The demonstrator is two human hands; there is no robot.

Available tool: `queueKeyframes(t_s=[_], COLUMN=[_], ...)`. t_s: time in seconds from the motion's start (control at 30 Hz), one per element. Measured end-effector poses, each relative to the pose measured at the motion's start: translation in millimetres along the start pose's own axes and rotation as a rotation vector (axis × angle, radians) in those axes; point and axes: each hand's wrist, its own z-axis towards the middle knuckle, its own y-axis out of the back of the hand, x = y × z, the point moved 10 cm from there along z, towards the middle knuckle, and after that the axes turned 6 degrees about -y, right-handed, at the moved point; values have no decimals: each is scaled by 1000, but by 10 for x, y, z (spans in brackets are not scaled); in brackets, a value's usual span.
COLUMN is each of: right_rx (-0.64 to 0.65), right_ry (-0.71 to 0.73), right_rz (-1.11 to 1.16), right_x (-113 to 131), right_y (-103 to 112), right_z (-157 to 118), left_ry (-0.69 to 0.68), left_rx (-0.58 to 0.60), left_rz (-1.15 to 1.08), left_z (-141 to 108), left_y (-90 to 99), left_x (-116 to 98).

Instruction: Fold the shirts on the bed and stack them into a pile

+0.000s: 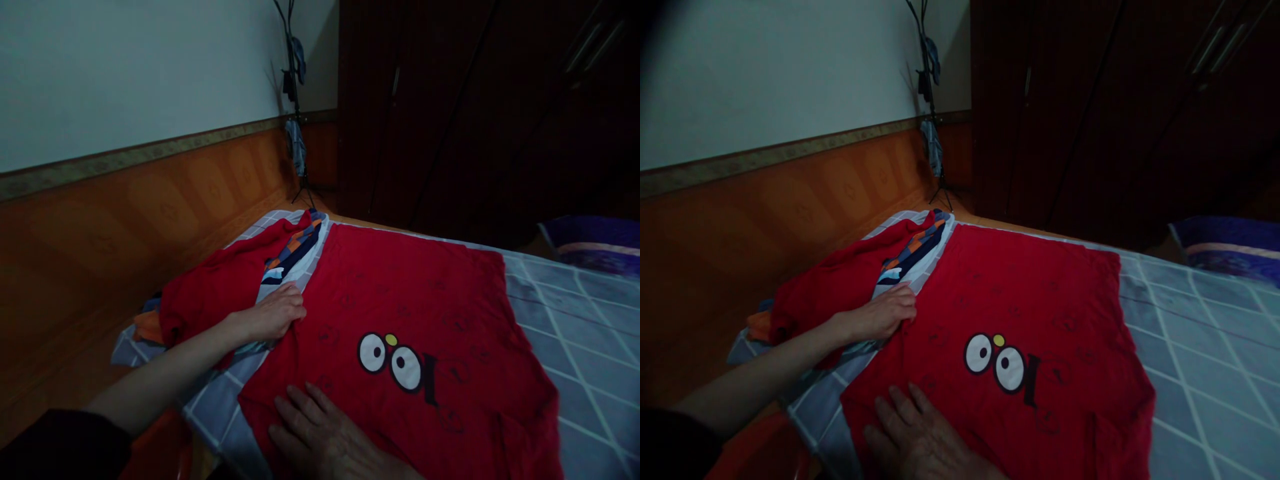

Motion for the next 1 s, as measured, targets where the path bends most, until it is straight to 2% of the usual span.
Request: queueKeyframes(t_s=[0.13, 0.23, 0.3, 0.4, 0.47, 0.53, 0.63, 0.7, 0.8, 0.9, 1.0], right_rx=[-56, -82, -82, -89, -92, -89, -72, -63, -45, -32, -40], right_ry=[16, 10, 1, -5, 2, 10, 19, 23, 6, -2, 11], right_rz=[-23, -32, -37, -37, -32, -25, -12, -10, -17, -36, -69], right_x=[0, 1, 2, 4, 8, 8, 7, 11, 11, 18, 38], right_y=[-25, -32, -30, -14, -14, -24, -41, -38, -23, 4, 41], right_z=[8, 21, 27, 16, -1, -18, -27, -23, -8, 1, 15], left_ry=[-16, 7, 10, 57, 104, 106, 78, 112, 168, 205, 257], left_rx=[61, -20, -49, -13, -29, -39, 40, 37, -32, 22, 45], left_rz=[16, -14, -37, -67, -80, -95, -133, -138, -134, -166, -159], left_z=[32, 110, 184, 264, 268, 251, 235, 254, 361, 529, 707], left_y=[-8, 10, -45, -197, -214, -202, -252, -233, -171, -288, -373], left_x=[14, 39, 70, 166, 215, 186, 86, 91, 149, 236, 421])
